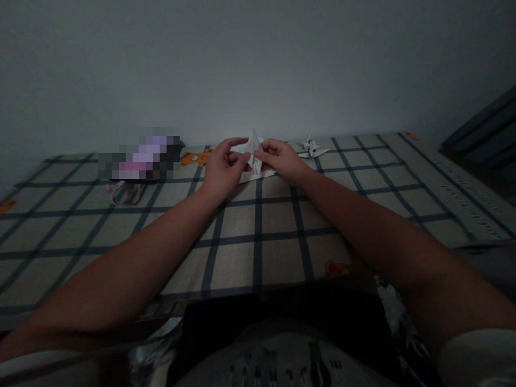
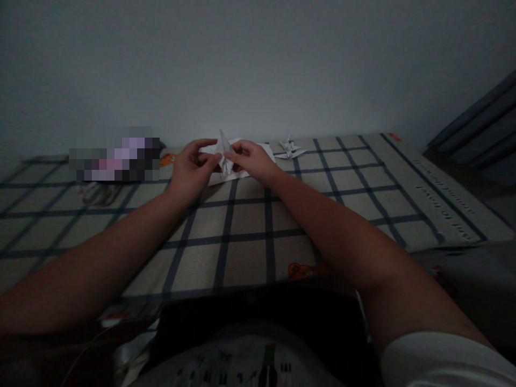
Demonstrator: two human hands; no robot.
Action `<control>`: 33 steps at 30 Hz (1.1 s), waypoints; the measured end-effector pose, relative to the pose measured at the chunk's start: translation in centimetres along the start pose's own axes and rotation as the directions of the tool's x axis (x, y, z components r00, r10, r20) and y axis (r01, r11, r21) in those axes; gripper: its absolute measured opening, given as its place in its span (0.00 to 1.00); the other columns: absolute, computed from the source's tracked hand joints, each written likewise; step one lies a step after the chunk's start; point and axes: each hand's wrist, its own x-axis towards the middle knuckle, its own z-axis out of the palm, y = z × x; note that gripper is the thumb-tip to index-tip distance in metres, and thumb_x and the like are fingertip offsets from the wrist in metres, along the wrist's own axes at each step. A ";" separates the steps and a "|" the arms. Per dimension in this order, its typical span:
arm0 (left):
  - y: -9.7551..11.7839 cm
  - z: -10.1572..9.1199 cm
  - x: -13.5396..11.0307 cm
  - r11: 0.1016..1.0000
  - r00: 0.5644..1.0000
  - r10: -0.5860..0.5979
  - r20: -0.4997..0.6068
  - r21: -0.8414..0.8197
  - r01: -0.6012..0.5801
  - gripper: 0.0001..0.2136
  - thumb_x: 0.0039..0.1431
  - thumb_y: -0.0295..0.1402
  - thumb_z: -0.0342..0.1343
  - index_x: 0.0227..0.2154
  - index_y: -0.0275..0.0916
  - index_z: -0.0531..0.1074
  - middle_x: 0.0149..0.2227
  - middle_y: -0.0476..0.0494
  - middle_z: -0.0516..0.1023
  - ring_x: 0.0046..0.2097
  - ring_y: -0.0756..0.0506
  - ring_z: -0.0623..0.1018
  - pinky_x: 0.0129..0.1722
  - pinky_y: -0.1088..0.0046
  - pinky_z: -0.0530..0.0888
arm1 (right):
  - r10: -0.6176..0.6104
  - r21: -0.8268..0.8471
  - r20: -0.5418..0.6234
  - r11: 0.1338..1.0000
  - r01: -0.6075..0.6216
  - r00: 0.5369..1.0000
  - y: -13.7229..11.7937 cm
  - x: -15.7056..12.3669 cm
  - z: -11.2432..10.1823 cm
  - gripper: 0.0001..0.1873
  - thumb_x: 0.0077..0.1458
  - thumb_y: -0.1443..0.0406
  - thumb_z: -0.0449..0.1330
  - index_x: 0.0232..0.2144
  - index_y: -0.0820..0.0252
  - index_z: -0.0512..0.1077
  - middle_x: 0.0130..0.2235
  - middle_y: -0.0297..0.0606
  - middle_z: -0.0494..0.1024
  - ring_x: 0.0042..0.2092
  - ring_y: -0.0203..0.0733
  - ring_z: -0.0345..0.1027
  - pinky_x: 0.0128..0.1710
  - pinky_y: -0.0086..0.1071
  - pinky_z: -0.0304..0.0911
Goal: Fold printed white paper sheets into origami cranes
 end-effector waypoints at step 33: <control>-1.2 0.6 0.2 0.970 0.981 -0.124 0.148 -0.192 0.151 0.34 0.56 0.42 0.66 0.63 0.41 0.63 0.27 0.49 0.79 0.28 0.47 0.81 0.34 0.69 0.81 | -0.137 -0.170 -0.096 0.978 0.120 0.986 0.1 -0.1 -0.4 0.14 0.57 0.55 0.65 0.34 0.59 0.72 0.33 0.33 0.75 0.38 0.37 0.71 0.37 0.29 0.68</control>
